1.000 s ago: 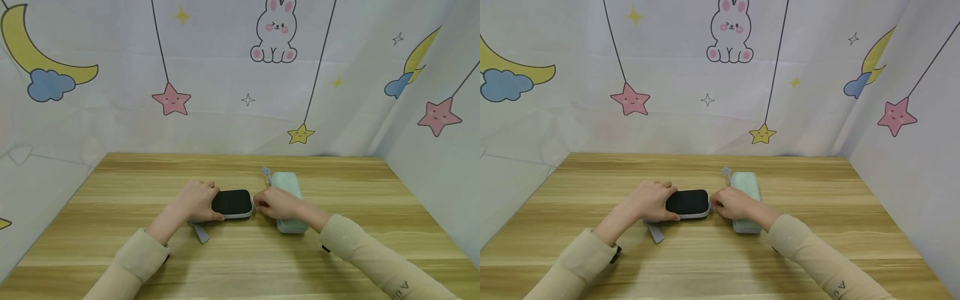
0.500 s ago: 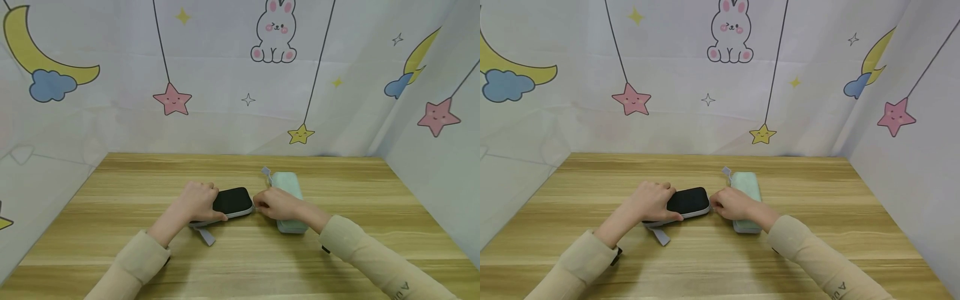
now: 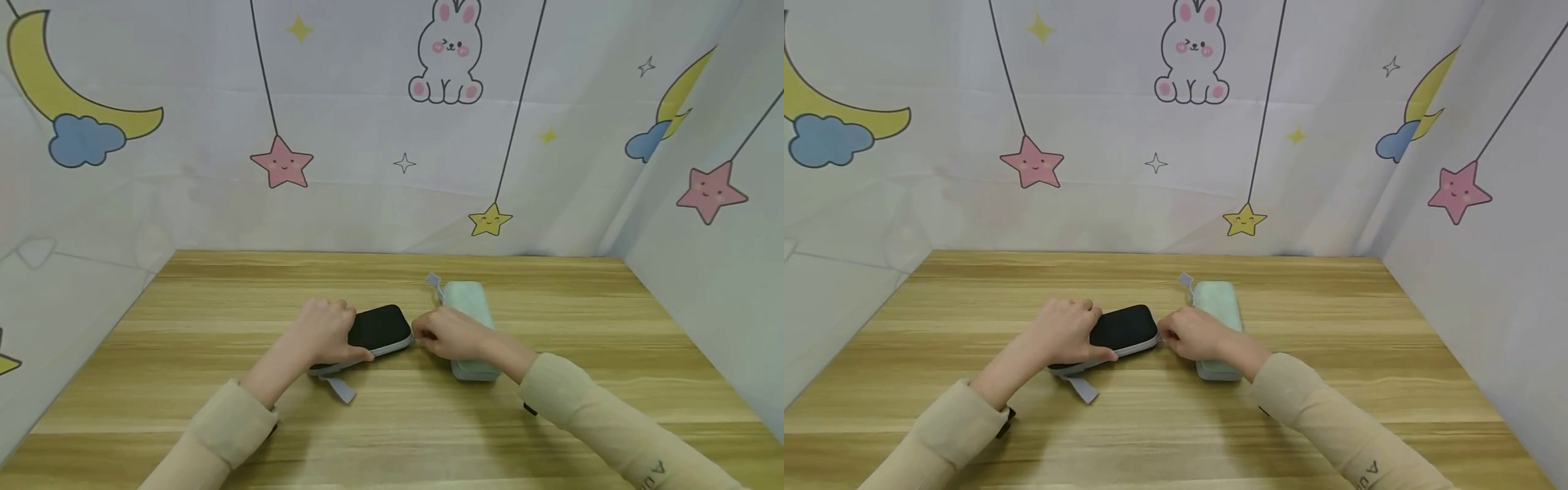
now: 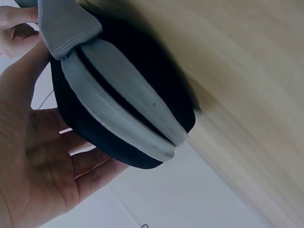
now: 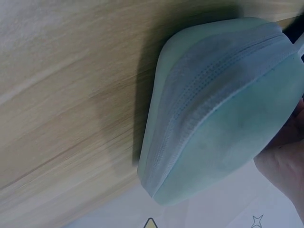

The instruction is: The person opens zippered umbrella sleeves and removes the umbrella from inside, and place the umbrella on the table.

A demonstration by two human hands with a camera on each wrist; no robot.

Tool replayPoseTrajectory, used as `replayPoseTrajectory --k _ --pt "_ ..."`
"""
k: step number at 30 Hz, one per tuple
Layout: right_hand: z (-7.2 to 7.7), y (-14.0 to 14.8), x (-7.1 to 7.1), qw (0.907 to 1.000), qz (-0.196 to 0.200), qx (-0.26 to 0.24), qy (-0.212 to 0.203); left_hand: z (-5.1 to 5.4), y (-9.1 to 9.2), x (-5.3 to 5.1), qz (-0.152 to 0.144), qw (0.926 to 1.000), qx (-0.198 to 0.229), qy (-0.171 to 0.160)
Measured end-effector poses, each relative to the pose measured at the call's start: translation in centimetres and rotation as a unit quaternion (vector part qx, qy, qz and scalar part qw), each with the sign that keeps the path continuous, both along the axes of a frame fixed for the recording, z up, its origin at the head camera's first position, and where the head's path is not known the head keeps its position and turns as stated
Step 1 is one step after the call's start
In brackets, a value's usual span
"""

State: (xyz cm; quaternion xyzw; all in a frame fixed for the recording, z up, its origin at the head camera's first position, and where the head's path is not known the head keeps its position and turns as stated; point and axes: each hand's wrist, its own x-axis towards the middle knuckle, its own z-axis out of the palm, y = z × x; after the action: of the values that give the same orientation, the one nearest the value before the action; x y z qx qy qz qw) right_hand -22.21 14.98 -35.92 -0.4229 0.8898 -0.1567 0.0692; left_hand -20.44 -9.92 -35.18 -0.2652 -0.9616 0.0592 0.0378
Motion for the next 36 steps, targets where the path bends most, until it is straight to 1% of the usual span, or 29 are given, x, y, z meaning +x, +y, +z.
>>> replayPoseTrajectory --k 6,10,15,19,23,28,30,32,34,36 --pt "0.1 -0.1 0.1 1.0 -0.002 -0.002 -0.002 -0.1 0.1 0.4 0.004 0.9997 0.009 0.022" --pt "0.1 -0.3 0.3 1.0 -0.006 -0.004 -0.002 -0.1 0.2 0.7 0.009 0.9995 0.007 0.03" --pt "0.2 -0.5 0.6 0.9999 -0.01 -0.004 -0.005 -0.2 0.4 0.9 0.023 0.9994 0.006 0.024" --pt "0.1 -0.6 0.6 0.9999 -0.01 -0.005 -0.004 -0.3 0.6 1.2 0.034 0.9991 0.015 0.019" --pt "-0.1 -0.6 0.6 0.9999 -0.01 -0.006 -0.001 -0.4 0.9 1.4 0.045 0.9985 0.02 0.025" --pt "-0.2 -0.6 0.5 0.9999 -0.014 -0.006 -0.002 -0.3 1.2 1.7 0.064 0.9975 0.016 0.023" --pt "-0.2 -0.6 0.6 0.9998 -0.02 -0.006 0.002 -0.2 1.3 1.7 0.069 0.9973 0.021 0.014" --pt "-0.3 -0.7 0.7 0.9995 -0.029 -0.005 0.013 -0.1 1.2 1.7 0.077 0.9967 0.026 -0.003" --pt "-0.4 -0.9 0.8 0.9987 -0.046 -0.003 0.023 0.0 1.0 1.6 0.088 0.9948 0.038 -0.035" --pt "-0.5 -1.1 1.1 0.9973 -0.066 -0.001 0.033 0.2 0.6 1.5 0.1 0.9908 0.053 -0.075"
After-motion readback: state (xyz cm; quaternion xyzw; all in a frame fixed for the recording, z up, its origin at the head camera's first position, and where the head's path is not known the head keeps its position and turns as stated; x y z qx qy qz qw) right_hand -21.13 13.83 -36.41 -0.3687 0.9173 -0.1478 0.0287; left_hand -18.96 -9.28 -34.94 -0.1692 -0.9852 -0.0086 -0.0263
